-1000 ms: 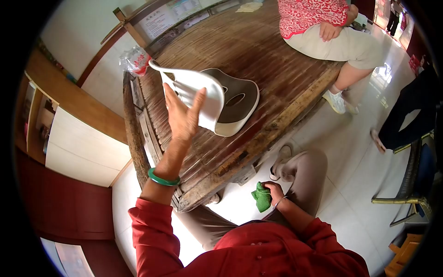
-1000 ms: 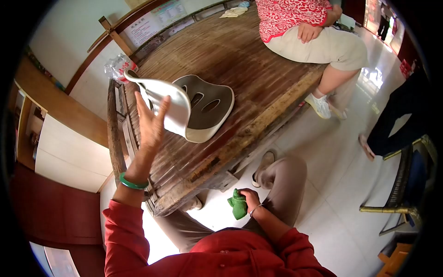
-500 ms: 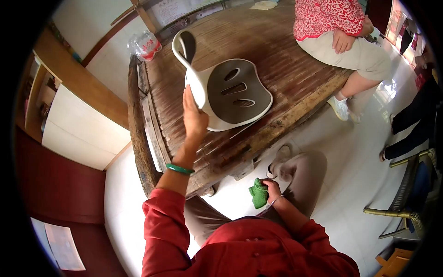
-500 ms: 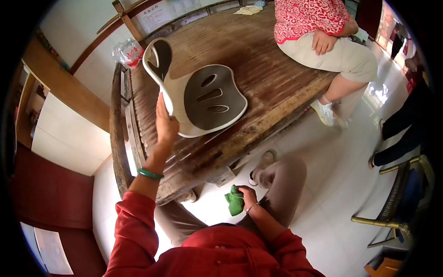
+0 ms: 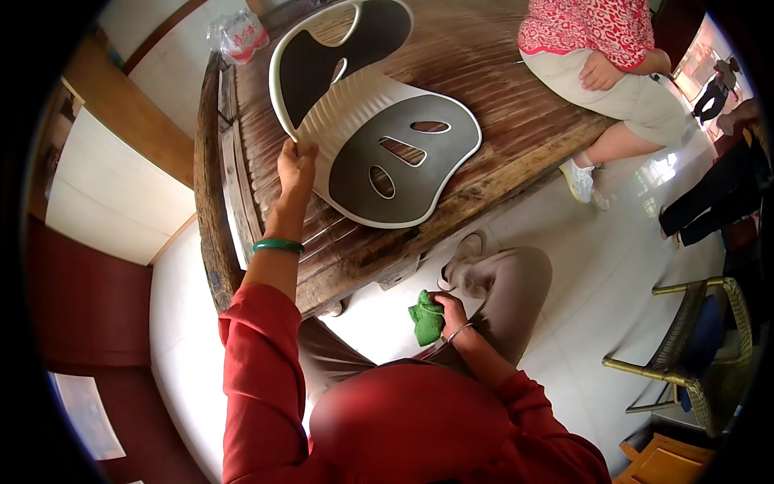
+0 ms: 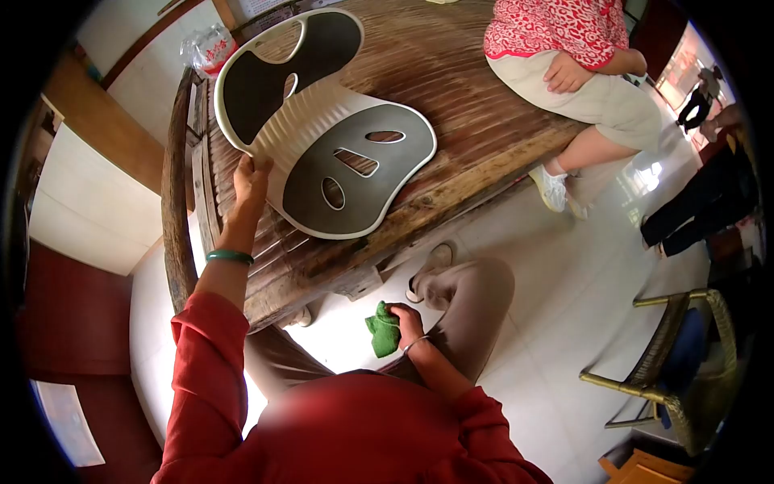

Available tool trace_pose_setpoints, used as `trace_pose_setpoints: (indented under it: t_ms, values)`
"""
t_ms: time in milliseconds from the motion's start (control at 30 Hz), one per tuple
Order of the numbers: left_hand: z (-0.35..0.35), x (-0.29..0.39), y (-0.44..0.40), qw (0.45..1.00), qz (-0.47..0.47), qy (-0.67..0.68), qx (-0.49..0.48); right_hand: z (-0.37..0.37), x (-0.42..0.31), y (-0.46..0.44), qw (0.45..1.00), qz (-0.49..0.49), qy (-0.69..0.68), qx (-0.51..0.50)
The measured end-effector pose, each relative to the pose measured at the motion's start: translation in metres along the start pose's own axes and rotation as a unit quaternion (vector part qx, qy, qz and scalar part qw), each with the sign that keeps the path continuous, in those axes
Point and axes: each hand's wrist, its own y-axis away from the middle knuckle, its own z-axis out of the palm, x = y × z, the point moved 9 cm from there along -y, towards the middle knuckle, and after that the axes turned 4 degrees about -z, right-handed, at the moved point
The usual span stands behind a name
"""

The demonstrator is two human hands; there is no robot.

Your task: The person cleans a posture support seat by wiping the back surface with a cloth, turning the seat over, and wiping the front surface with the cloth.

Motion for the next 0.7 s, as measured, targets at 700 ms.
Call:
trace_pose_setpoints:
  t_ms: [700]
  values:
    - [0.030,-0.026,0.010,0.944,-0.160,0.170,-0.234,-0.003,-0.003,0.003,1.000,-0.006,0.013,-0.002]
